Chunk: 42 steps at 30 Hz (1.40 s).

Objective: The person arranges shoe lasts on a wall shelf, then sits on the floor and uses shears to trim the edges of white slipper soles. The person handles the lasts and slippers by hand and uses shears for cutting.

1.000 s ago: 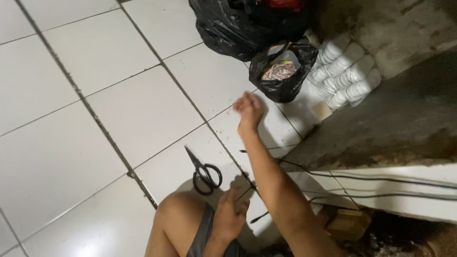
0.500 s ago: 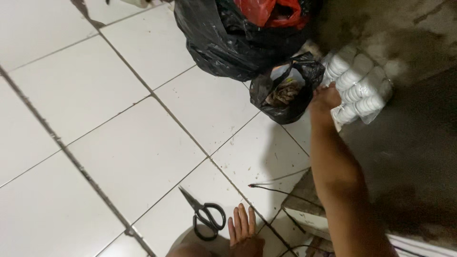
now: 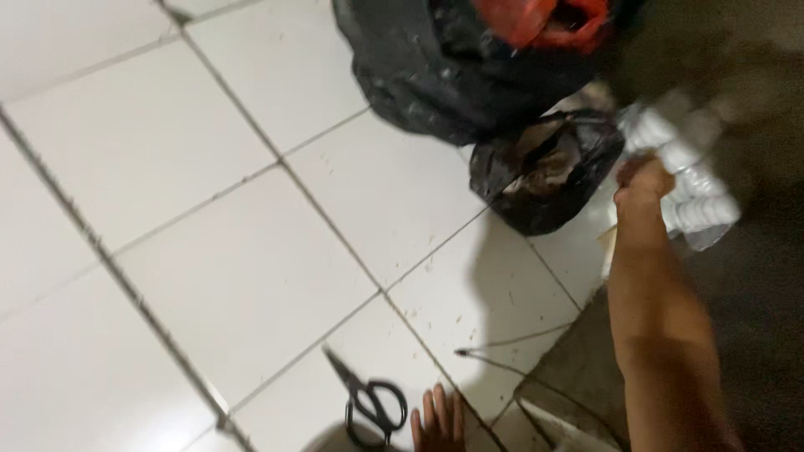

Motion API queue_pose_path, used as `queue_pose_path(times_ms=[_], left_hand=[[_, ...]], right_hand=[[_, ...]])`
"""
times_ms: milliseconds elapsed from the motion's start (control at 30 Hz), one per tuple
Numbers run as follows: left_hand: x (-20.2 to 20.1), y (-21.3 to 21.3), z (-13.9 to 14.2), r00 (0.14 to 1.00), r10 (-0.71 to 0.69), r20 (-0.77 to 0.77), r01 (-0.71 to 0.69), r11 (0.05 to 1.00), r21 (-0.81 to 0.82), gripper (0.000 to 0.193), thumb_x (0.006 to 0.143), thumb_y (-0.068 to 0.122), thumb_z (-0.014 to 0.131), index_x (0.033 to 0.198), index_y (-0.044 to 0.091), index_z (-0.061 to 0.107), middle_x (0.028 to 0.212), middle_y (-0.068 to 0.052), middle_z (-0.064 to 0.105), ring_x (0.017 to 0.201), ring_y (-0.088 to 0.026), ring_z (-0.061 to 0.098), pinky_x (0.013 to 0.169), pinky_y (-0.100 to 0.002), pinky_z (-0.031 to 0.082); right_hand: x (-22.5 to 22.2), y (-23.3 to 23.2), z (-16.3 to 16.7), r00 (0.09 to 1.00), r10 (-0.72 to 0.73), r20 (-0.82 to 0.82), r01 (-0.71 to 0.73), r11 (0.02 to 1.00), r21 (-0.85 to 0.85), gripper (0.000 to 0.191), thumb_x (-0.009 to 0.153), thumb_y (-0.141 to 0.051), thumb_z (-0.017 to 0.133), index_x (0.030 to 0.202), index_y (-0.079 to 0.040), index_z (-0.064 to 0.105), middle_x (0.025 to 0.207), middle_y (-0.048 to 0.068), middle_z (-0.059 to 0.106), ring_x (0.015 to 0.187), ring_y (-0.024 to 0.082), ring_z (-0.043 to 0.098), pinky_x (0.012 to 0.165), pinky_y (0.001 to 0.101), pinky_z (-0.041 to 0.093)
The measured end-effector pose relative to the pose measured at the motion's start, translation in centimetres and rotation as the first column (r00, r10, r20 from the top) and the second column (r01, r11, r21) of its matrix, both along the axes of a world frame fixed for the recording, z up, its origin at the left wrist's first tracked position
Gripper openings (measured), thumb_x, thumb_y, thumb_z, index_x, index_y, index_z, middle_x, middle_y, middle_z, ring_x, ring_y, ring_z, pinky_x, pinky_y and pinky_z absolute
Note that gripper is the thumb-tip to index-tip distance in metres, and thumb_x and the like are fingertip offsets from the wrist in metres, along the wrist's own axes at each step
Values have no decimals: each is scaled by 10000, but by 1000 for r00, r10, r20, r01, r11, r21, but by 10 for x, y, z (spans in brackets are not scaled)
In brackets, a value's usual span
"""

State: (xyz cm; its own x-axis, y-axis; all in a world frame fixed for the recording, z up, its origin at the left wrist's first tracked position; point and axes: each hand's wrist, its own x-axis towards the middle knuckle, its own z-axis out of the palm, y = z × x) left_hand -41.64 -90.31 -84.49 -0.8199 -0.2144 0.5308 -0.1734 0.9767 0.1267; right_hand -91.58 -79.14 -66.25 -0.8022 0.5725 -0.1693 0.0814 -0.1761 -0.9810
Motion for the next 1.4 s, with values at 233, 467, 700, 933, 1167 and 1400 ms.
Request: queue_pose_path(times_ms=[233, 467, 700, 933, 1167, 1400], left_hand=[[14, -15, 51, 685, -445, 577, 6, 795, 606, 935, 842, 488, 724, 1567, 92, 285, 1615, -249, 138, 1492, -380, 105, 1204, -567, 85], [44, -41, 73, 766, -588, 262, -93, 301, 949, 762, 901, 268, 743, 1522, 47, 360, 1638, -197, 240, 1536, -342, 91, 1214, -491, 87], [140, -15, 58, 965, 48, -259, 256, -412, 874, 179, 1010, 21, 628, 1158, -54, 695, 1091, -120, 705, 1051, -184, 636, 939, -307, 524], [258, -19, 148, 861, 474, -184, 493, -688, 532, 273, 1038, 56, 589, 1305, 5, 615, 1108, -89, 697, 983, -129, 669, 861, -225, 547], [396, -4, 226, 233, 959, -162, 730, -62, 680, 268, 1066, 166, 545, 1223, -34, 630, 1034, -113, 703, 878, -159, 674, 777, -273, 578], [493, 112, 245, -265, 915, -305, 516, 402, 756, 280, 1108, 235, 555, 1171, -25, 633, 989, -93, 701, 859, -139, 687, 770, -273, 574]], right_hand=[[60, -129, 0, 830, 9, -558, 53, 994, 94, 129, 1031, -91, 646, 1115, 4, 623, 1006, 108, 662, 867, 205, 642, 770, 345, 556], [331, -238, -39, 503, 838, -210, -799, 544, 257, 79, 975, -71, 618, 1044, -64, 657, 862, 10, 654, 691, 69, 573, 595, 237, 478], [469, -158, -105, 113, 437, 892, -610, -679, 410, 472, 739, -488, 838, 792, -30, 739, 805, 220, 722, 814, 389, 726, 751, 486, 557], [471, -161, -170, 52, 399, 915, -637, -693, 339, 430, 721, -346, 841, 810, 67, 758, 712, 213, 750, 660, 339, 721, 638, 444, 555], [554, -264, -62, -391, 896, 211, -881, -430, 196, 271, 980, 95, 656, 1239, 110, 579, 988, 172, 668, 913, 221, 682, 848, 343, 571], [823, -212, 64, -992, 120, -44, -117, -722, 681, 238, 889, 149, 648, 1121, 113, 605, 984, 186, 671, 950, 243, 696, 872, 363, 579]])
